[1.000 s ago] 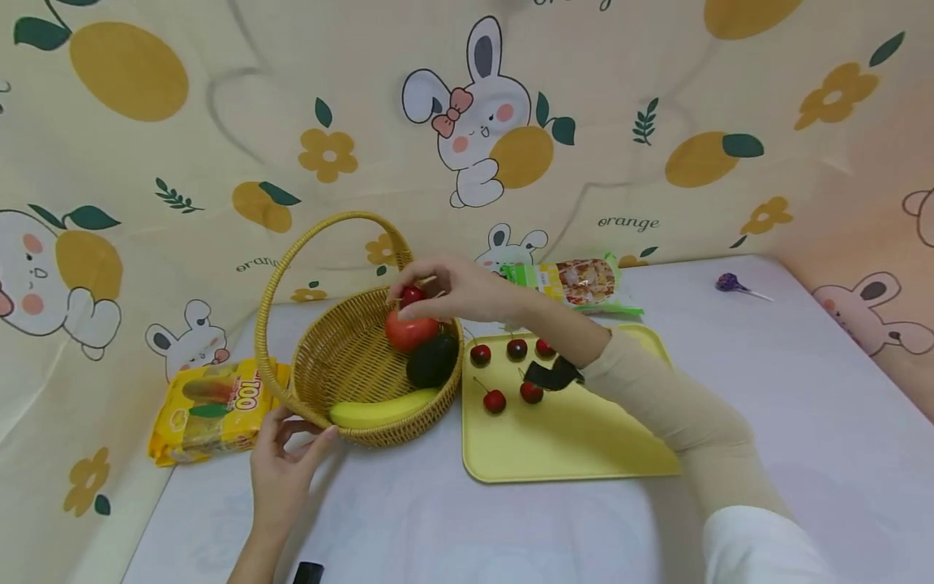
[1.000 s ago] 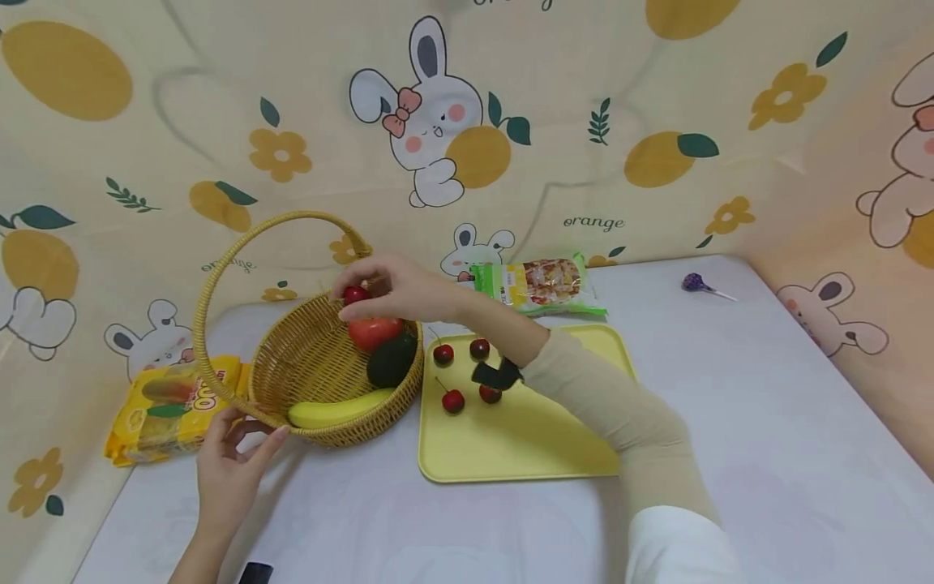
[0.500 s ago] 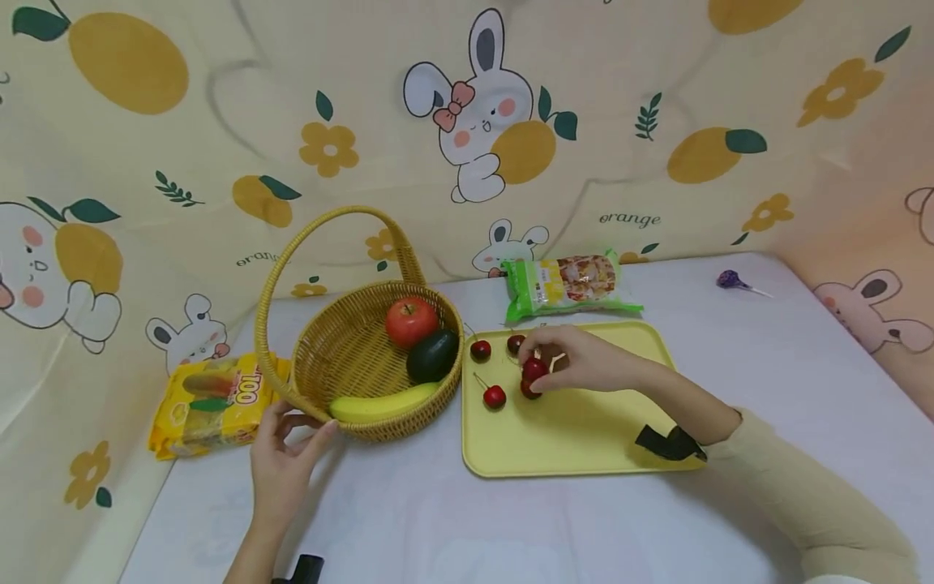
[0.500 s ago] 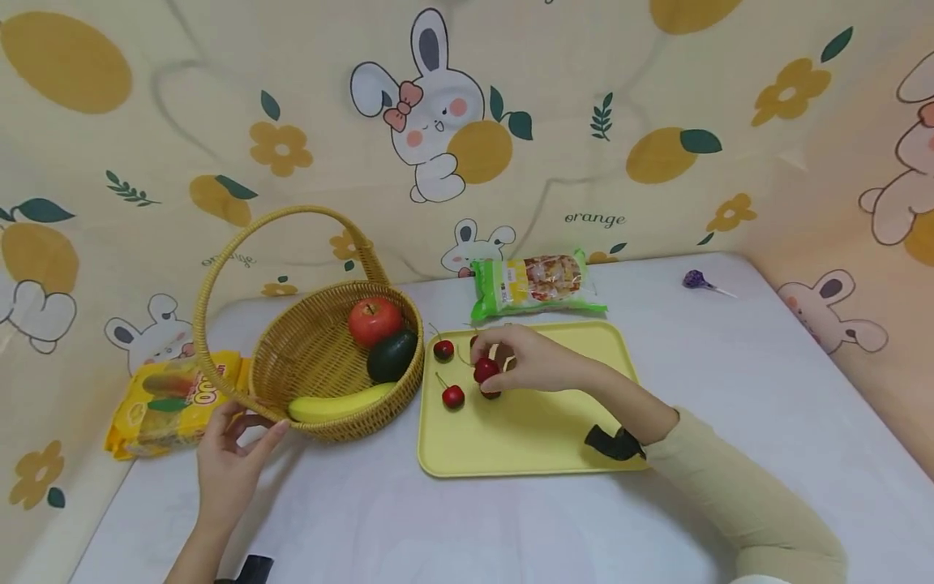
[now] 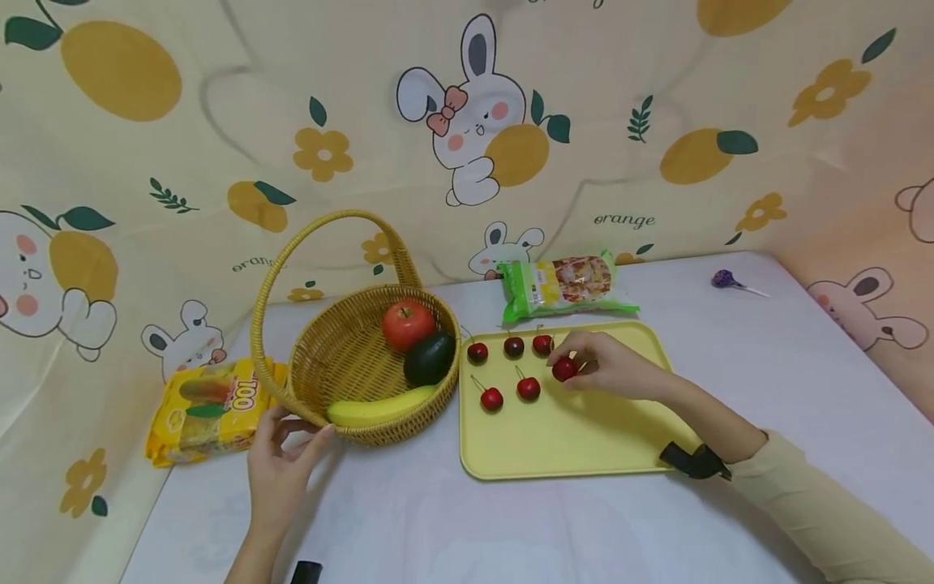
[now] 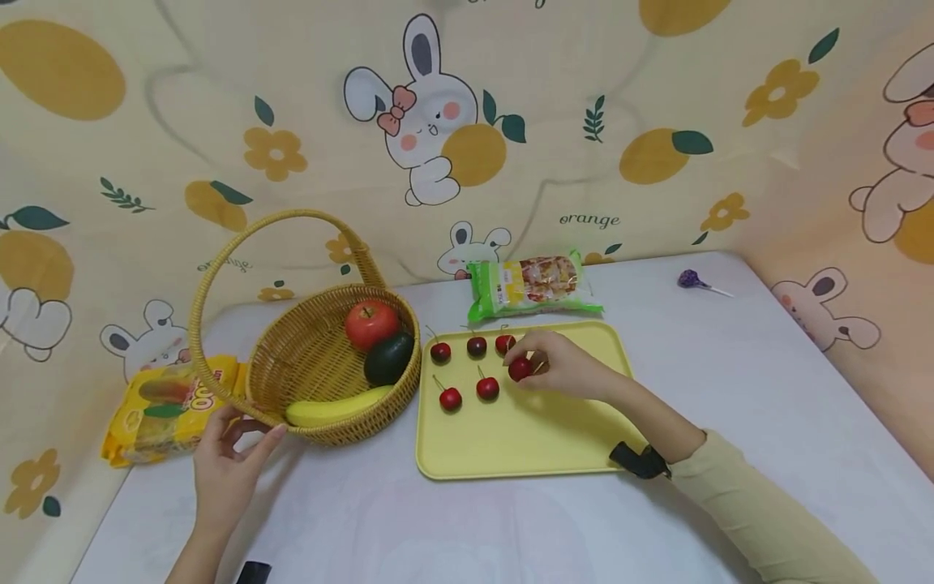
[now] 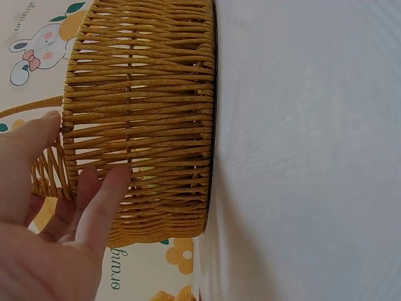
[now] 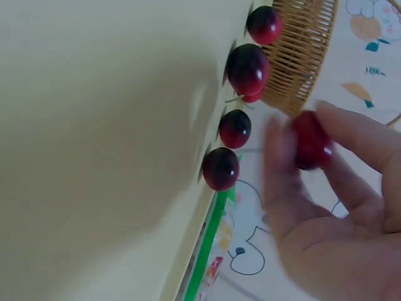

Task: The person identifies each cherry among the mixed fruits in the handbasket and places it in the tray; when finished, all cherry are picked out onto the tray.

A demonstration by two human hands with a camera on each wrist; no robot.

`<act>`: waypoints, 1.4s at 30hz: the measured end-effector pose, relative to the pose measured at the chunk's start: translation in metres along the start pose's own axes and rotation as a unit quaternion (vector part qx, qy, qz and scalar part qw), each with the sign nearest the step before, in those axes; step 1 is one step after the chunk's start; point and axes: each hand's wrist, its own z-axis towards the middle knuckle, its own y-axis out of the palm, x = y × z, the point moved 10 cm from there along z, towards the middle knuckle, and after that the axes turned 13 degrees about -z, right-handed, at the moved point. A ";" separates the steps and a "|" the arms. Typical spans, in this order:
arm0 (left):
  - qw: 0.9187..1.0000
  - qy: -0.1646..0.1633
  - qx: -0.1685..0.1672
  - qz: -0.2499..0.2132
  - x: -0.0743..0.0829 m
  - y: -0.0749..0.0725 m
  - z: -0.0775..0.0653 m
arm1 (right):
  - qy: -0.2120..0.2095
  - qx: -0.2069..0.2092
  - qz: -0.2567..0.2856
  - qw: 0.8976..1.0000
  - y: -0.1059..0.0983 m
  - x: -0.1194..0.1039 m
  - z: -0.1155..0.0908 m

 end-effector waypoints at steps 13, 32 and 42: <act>1.000 -0.002 0.007 -0.012 -0.001 -0.003 0.000 | -0.003 -0.036 -0.049 0.998 0.018 0.008 0.003; 1.000 0.017 -0.001 -0.007 0.001 -0.002 0.001 | 0.015 -0.033 -0.115 0.993 0.017 0.001 0.000; 1.000 0.006 0.011 0.023 0.006 -0.004 0.000 | 0.021 0.043 -0.436 0.899 0.014 -0.050 -0.022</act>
